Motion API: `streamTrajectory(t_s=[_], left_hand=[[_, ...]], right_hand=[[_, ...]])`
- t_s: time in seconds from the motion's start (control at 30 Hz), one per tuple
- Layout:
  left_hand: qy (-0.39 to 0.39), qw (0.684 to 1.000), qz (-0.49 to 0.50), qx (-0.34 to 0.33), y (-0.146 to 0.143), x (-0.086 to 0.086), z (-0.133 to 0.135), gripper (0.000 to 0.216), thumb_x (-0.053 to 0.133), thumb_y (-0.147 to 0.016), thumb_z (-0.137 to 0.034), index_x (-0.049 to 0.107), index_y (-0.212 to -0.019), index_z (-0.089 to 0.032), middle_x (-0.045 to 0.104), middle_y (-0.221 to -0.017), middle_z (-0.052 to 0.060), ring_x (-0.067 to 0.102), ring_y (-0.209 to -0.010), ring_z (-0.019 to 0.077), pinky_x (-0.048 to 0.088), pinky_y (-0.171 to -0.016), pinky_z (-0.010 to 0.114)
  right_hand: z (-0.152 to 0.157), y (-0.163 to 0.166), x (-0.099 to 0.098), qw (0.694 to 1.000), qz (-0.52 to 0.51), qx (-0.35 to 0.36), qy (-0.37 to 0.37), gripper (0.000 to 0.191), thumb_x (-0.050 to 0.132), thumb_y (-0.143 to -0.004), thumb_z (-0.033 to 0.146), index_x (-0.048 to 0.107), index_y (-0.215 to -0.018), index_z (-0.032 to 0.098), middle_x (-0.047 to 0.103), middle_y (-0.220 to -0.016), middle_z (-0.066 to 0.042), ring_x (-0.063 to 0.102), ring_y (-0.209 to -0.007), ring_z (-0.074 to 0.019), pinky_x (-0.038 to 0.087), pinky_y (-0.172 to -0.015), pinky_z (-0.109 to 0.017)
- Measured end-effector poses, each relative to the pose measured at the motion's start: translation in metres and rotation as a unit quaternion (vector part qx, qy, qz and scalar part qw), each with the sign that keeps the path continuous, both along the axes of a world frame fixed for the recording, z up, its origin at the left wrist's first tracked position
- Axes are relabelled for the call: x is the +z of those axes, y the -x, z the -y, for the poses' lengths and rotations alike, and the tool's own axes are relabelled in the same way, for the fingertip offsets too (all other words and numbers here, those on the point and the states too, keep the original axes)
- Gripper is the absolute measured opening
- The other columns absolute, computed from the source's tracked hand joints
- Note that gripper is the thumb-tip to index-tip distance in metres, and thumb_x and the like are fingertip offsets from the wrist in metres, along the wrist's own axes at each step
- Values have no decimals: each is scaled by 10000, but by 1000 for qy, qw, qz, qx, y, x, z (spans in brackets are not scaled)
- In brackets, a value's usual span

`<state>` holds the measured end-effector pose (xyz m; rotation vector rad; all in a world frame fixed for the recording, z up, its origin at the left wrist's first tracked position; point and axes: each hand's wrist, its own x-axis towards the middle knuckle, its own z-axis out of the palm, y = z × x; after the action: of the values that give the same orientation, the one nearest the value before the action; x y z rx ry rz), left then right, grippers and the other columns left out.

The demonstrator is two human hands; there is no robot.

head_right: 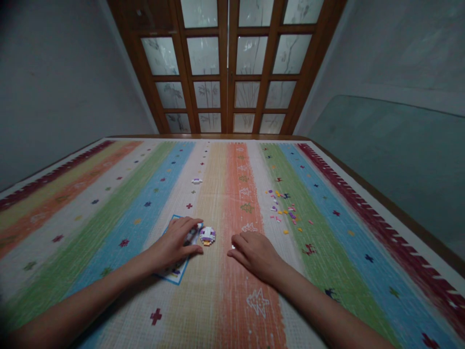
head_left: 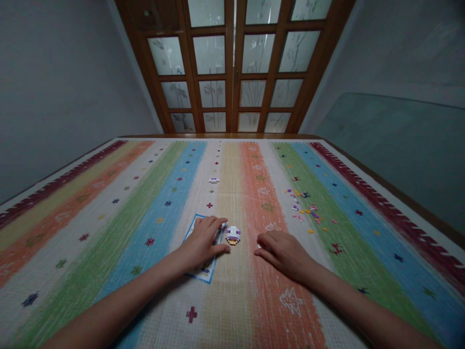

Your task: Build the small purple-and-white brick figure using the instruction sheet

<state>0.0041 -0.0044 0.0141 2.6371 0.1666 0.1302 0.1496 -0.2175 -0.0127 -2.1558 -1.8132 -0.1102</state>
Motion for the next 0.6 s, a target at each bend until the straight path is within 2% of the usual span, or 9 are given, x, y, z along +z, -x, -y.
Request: streamTrajectory(t_s=[0.13,0.27,0.4,0.6], left_hand=[[-25,997,26,66,15,1,-25,410,620,-788,-366,507,-1137,-183,599,-1081,118,538,-1019,283,386,-882,446],[-51,990,-2,132,24,1,-51,499,671,-702,-422,521,-1118,-190,586,-1093,150,529,-1022,333,404,-859,481],[-41,987,-33,149,19,0,-61,424,692,-654,-408,564,-991,-184,590,-1009,135,546,-958,324,428,-823,468],[10,987,-53,148,7,-1,-60,289,679,-619,-370,547,-809,-197,579,-882,86,544,-855,281,425,-776,423]], right_hand=[[-12,-10,-3,999,29,-2,39,213,410,-928,251,558,-799,170,646,-668,-44,598,-588,-157,346,-559,-249],[-27,-23,-6,997,40,-33,61,192,400,-904,213,553,-798,166,647,-615,-45,587,-527,-158,298,-508,-244],[-50,-35,-5,995,39,-68,66,148,420,-874,189,543,-794,170,665,-658,-59,597,-565,-162,307,-515,-238],[-77,-48,-2,994,26,-89,54,144,420,-881,169,545,-810,164,676,-709,-74,596,-593,-157,320,-533,-230]])
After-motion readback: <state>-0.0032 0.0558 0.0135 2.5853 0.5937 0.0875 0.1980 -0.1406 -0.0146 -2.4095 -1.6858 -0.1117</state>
